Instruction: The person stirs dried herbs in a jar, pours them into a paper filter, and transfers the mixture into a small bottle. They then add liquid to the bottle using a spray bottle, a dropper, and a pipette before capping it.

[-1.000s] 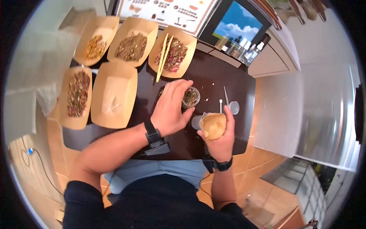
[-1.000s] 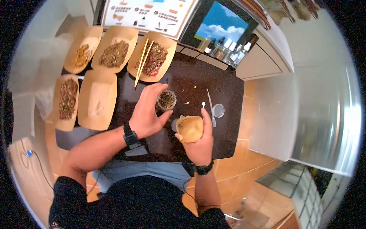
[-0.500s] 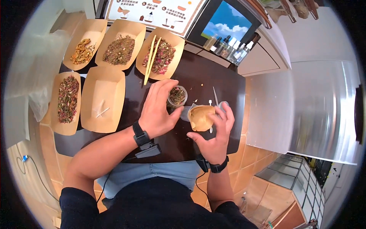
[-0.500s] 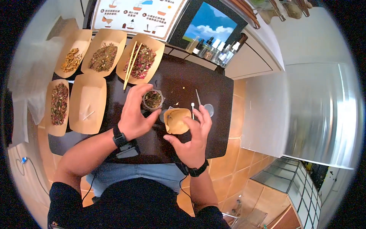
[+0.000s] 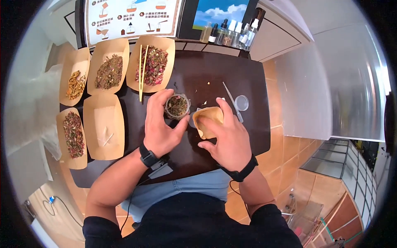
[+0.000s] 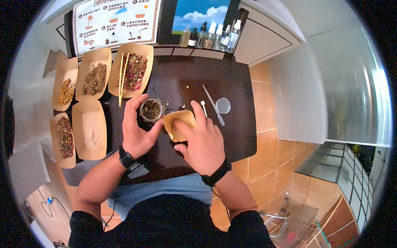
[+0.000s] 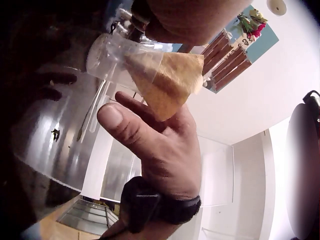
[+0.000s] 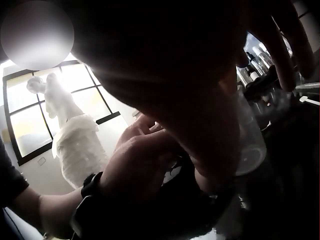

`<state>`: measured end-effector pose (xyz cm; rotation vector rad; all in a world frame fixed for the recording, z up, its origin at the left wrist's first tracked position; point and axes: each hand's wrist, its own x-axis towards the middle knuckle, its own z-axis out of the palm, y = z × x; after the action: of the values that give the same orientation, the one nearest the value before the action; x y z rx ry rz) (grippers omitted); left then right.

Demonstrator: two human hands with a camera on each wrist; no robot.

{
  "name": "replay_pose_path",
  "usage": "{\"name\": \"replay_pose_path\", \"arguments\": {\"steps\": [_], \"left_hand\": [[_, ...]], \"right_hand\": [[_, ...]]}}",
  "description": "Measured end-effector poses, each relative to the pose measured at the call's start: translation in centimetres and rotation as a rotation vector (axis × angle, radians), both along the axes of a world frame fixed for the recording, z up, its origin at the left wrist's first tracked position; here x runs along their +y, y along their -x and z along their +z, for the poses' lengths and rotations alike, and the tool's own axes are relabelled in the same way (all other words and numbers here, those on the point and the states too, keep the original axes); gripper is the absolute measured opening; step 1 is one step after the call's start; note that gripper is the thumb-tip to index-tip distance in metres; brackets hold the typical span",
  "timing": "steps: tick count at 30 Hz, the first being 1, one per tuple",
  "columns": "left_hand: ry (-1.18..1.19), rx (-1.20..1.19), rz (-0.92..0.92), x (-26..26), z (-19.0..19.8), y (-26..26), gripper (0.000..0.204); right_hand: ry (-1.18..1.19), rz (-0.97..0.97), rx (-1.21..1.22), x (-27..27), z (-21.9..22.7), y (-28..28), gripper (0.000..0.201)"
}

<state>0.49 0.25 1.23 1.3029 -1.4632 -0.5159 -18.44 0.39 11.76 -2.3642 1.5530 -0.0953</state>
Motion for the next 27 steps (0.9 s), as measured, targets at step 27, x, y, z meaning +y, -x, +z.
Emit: {"name": "replay_pose_path", "arguments": {"steps": [27], "left_hand": [[0.228,0.568,-0.331,2.8,6.7,1.9,0.103]], "right_hand": [[-0.159,-0.156,-1.361,2.9,2.1,-0.6,0.081]]}}
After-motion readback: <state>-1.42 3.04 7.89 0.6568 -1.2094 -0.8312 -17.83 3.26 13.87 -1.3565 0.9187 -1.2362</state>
